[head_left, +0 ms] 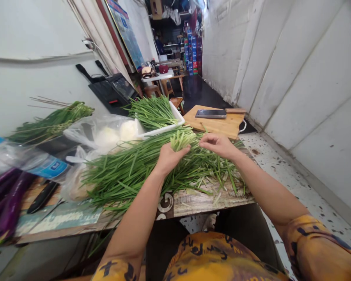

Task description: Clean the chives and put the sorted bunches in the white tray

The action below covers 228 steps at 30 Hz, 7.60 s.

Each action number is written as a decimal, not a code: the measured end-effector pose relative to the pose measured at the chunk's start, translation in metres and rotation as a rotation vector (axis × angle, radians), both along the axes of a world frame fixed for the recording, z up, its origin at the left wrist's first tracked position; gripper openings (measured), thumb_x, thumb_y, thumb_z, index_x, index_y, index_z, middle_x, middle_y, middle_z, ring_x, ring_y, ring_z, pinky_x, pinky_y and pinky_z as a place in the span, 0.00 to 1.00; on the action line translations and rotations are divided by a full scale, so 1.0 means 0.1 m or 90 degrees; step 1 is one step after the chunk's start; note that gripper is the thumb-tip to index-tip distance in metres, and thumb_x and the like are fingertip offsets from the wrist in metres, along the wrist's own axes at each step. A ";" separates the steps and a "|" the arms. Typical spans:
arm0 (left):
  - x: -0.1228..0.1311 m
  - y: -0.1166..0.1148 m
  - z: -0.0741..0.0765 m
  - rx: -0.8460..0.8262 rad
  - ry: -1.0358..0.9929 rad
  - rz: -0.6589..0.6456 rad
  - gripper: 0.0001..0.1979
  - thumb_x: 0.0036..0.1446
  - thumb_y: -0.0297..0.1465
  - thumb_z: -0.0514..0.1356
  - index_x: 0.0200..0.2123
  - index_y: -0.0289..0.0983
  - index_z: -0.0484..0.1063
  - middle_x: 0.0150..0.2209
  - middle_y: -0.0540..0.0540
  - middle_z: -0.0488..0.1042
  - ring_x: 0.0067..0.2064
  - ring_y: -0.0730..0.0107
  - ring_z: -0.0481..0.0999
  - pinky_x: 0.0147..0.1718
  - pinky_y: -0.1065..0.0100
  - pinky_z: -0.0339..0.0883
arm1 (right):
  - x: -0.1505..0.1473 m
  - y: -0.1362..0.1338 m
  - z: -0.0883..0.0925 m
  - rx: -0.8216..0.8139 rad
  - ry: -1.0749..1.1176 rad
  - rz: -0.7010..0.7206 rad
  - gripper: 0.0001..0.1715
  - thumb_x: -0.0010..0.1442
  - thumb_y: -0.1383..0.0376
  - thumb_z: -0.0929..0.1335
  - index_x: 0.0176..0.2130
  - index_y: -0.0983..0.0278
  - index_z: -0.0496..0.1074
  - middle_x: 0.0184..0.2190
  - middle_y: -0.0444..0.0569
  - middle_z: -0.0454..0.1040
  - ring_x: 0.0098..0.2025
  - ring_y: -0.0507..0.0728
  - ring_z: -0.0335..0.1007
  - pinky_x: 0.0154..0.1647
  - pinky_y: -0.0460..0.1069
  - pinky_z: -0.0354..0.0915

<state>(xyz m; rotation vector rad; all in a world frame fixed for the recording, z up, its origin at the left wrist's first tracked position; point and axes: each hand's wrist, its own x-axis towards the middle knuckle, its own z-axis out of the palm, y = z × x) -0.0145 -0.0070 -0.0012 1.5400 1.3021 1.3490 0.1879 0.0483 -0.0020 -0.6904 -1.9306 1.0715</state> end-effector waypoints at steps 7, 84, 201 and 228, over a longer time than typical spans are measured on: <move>0.04 -0.01 -0.02 -0.007 0.011 -0.034 0.14 0.44 0.34 0.68 0.36 0.34 0.79 0.39 0.43 0.81 0.41 0.59 0.79 0.49 0.59 0.69 | 0.03 -0.01 -0.01 -0.076 0.032 0.005 0.22 0.52 0.50 0.71 0.33 0.67 0.75 0.27 0.45 0.71 0.26 0.48 0.60 0.27 0.45 0.57; 0.05 0.04 -0.07 0.031 0.081 0.015 0.16 0.45 0.31 0.67 0.40 0.34 0.79 0.40 0.44 0.81 0.43 0.58 0.79 0.49 0.60 0.70 | -0.15 -0.16 -0.07 -0.027 0.018 -0.131 0.19 0.50 0.51 0.72 0.32 0.66 0.75 0.21 0.43 0.69 0.23 0.50 0.62 0.26 0.47 0.59; -0.05 0.02 -0.03 0.117 0.163 0.183 0.15 0.50 0.34 0.64 0.41 0.33 0.78 0.41 0.43 0.81 0.45 0.60 0.79 0.52 0.61 0.69 | -0.04 0.14 -0.18 0.277 -0.071 -0.096 0.16 0.63 0.57 0.66 0.40 0.64 0.79 0.38 0.53 0.75 0.39 0.56 0.70 0.43 0.51 0.65; 0.08 -0.01 -0.05 0.122 0.233 0.128 0.12 0.49 0.29 0.65 0.40 0.36 0.77 0.41 0.44 0.81 0.45 0.58 0.79 0.52 0.59 0.69 | 0.08 0.11 -0.13 -0.046 -0.269 -0.180 0.20 0.43 0.51 0.75 0.22 0.65 0.72 0.19 0.43 0.69 0.24 0.50 0.61 0.25 0.46 0.54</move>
